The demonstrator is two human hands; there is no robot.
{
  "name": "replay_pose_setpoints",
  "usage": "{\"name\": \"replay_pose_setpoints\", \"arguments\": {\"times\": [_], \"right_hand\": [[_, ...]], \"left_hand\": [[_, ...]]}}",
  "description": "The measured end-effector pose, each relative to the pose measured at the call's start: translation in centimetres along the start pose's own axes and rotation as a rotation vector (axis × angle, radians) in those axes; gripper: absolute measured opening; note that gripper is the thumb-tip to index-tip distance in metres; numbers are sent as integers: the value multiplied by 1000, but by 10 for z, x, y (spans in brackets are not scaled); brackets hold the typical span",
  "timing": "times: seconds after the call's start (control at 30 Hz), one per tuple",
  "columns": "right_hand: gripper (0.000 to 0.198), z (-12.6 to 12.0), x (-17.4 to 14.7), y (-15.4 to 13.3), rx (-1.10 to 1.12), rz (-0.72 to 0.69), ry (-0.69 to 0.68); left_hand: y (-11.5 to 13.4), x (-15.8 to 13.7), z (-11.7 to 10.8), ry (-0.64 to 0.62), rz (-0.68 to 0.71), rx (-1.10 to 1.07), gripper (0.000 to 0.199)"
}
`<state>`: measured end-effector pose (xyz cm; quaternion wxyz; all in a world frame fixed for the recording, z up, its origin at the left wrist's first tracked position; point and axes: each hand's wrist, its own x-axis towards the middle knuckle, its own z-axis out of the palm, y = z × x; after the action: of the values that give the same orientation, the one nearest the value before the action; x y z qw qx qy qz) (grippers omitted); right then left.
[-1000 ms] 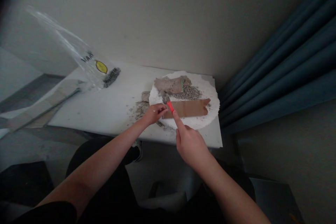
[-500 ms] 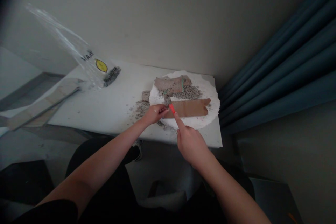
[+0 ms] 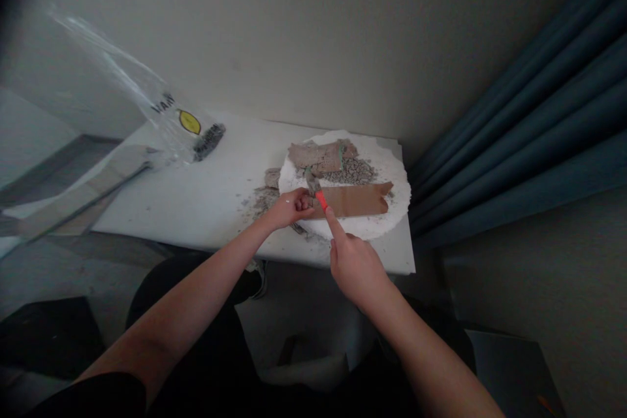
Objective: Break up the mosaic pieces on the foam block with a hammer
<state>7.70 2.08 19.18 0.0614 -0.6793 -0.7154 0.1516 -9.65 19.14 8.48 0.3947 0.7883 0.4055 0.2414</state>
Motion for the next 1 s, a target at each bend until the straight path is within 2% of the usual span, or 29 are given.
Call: {"name": "replay_pose_setpoints", "arguments": {"times": [0.07, 0.17, 0.27, 0.37, 0.47, 0.6, 0.77, 0.9, 1.0], "right_hand": [[67, 1, 1, 1, -11, 6, -36], [67, 0, -1, 0, -7, 7, -24], [70, 3, -2, -1, -5, -1, -5], [74, 11, -1, 0, -44, -1, -47], [76, 17, 1, 0, -63, -16, -52], [78, 18, 0, -4, -92, 5, -43], [74, 15, 1, -2, -105, 21, -90], [69, 7, 5, 13, -100, 46, -7], [68, 5, 11, 26, -131, 108, -5]], "left_hand": [[3, 0, -6, -15, -23, 41, 52], [5, -1, -16, -65, -39, 118, 59], [3, -3, -24, -108, -44, 179, 55], [0, -4, -35, -104, -64, 228, 45], [-4, -5, -48, -62, -161, 364, 40], [-8, -8, -59, -23, -356, 686, 39], [-17, -13, -49, -174, -440, 812, 33], [-27, -18, -28, -273, -388, 818, 31], [-32, -27, -14, -351, -320, 765, 29]]}}
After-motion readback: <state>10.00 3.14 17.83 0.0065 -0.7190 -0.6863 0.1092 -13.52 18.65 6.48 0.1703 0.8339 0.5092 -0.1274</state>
